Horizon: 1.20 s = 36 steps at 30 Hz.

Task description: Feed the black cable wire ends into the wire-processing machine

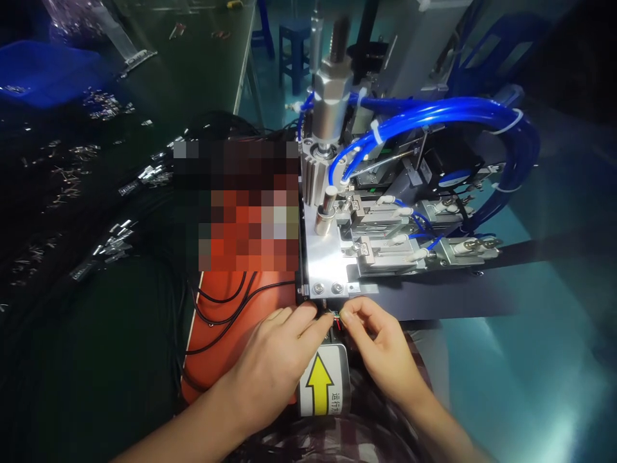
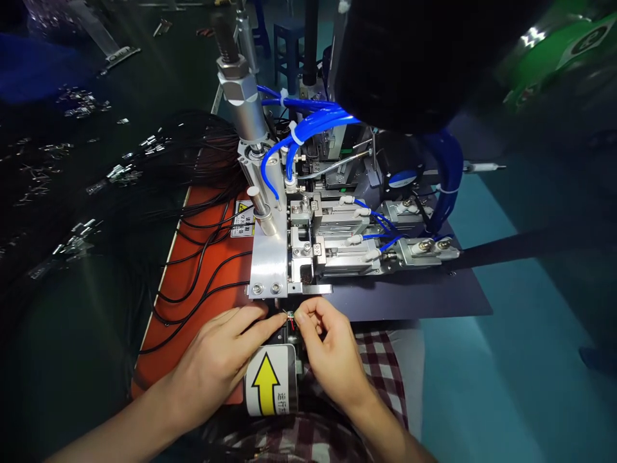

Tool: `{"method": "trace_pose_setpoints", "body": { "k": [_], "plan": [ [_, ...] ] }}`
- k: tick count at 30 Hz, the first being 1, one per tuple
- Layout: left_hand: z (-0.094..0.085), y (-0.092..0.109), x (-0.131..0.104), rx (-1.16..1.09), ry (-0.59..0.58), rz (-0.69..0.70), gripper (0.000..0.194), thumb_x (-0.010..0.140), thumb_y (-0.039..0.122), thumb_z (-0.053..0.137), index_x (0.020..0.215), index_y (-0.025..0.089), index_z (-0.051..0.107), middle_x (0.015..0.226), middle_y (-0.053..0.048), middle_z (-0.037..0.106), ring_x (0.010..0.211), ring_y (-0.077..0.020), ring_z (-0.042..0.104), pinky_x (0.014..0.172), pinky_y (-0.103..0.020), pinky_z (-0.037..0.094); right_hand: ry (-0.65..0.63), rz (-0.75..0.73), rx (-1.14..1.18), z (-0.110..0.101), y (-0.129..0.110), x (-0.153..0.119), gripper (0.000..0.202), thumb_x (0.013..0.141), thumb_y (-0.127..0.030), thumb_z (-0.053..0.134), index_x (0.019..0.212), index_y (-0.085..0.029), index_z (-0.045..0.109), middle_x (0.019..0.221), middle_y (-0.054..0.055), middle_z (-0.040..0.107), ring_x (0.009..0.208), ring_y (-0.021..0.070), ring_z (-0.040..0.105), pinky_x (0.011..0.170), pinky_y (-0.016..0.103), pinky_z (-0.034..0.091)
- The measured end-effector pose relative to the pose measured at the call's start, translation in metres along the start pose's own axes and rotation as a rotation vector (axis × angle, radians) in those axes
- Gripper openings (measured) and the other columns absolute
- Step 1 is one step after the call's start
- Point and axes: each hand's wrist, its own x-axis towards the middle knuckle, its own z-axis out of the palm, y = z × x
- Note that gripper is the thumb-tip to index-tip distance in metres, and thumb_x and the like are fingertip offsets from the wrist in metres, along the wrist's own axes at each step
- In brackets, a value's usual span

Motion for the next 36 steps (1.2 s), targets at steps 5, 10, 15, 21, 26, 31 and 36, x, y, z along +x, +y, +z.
{"method": "trace_pose_setpoints", "body": {
  "k": [5, 10, 15, 21, 26, 31, 36],
  "plan": [
    [-0.001, 0.001, 0.001, 0.029, -0.013, 0.007, 0.033, 0.086, 0.006, 0.040, 0.116, 0.012, 0.055, 0.085, -0.008, 0.060, 0.068, -0.0208, 0.056, 0.059, -0.034, 0.050, 0.017, -0.066, -0.026, 0.001, 0.004, -0.002, 0.017, 0.091, -0.029, 0.049, 0.076, -0.020, 0.052, 0.068, -0.001, 0.049, 0.062, 0.0156, 0.045, 0.058, 0.026, 0.038],
    [0.000, 0.001, 0.002, 0.043, -0.002, 0.009, 0.034, 0.087, 0.006, 0.039, 0.116, 0.011, 0.055, 0.085, -0.008, 0.061, 0.068, -0.0205, 0.055, 0.058, -0.033, 0.049, 0.026, -0.150, -0.064, 0.001, 0.012, -0.003, 0.014, 0.092, -0.025, 0.047, 0.080, -0.021, 0.052, 0.074, 0.000, 0.050, 0.067, 0.0166, 0.047, 0.062, 0.027, 0.038],
    [0.001, 0.000, 0.002, 0.044, 0.010, 0.020, 0.034, 0.087, 0.007, 0.039, 0.117, 0.011, 0.055, 0.085, -0.008, 0.061, 0.067, -0.0205, 0.054, 0.058, -0.033, 0.048, 0.047, -0.180, -0.072, 0.003, 0.014, -0.004, 0.013, 0.092, -0.023, 0.046, 0.081, -0.021, 0.051, 0.075, 0.000, 0.049, 0.067, 0.0162, 0.047, 0.062, 0.028, 0.038],
    [0.000, 0.000, 0.001, 0.075, 0.020, 0.037, 0.032, 0.088, 0.008, 0.038, 0.114, 0.010, 0.056, 0.083, -0.008, 0.060, 0.064, -0.0199, 0.053, 0.056, -0.033, 0.047, 0.042, -0.217, -0.139, 0.003, 0.011, -0.004, 0.013, 0.092, -0.019, 0.043, 0.080, -0.021, 0.049, 0.076, 0.000, 0.050, 0.068, 0.0170, 0.048, 0.063, 0.029, 0.039],
    [0.002, 0.000, 0.001, 0.083, 0.026, 0.044, 0.031, 0.090, 0.010, 0.036, 0.115, 0.011, 0.056, 0.083, -0.008, 0.060, 0.064, -0.0191, 0.053, 0.055, -0.031, 0.045, 0.054, -0.305, -0.155, 0.002, 0.013, -0.004, 0.014, 0.091, -0.016, 0.043, 0.080, -0.021, 0.049, 0.077, 0.002, 0.050, 0.071, 0.0181, 0.049, 0.066, 0.030, 0.040],
    [0.003, -0.002, 0.001, 0.094, 0.039, 0.055, 0.031, 0.091, 0.011, 0.035, 0.114, 0.011, 0.056, 0.082, -0.008, 0.060, 0.064, -0.0187, 0.053, 0.056, -0.031, 0.044, 0.066, -0.191, -0.126, 0.004, 0.009, -0.004, 0.013, 0.091, -0.022, 0.045, 0.079, -0.021, 0.051, 0.075, 0.001, 0.051, 0.067, 0.0174, 0.048, 0.062, 0.028, 0.038],
    [0.002, -0.001, 0.002, 0.087, 0.047, 0.070, 0.029, 0.090, 0.011, 0.038, 0.113, 0.010, 0.056, 0.083, -0.008, 0.061, 0.062, -0.0193, 0.052, 0.054, -0.032, 0.044, 0.005, 0.054, 0.010, 0.005, 0.002, -0.005, 0.018, 0.091, -0.031, 0.047, 0.076, -0.021, 0.049, 0.062, -0.005, 0.041, 0.051, 0.0127, 0.036, 0.045, 0.024, 0.030]
  ]
}}
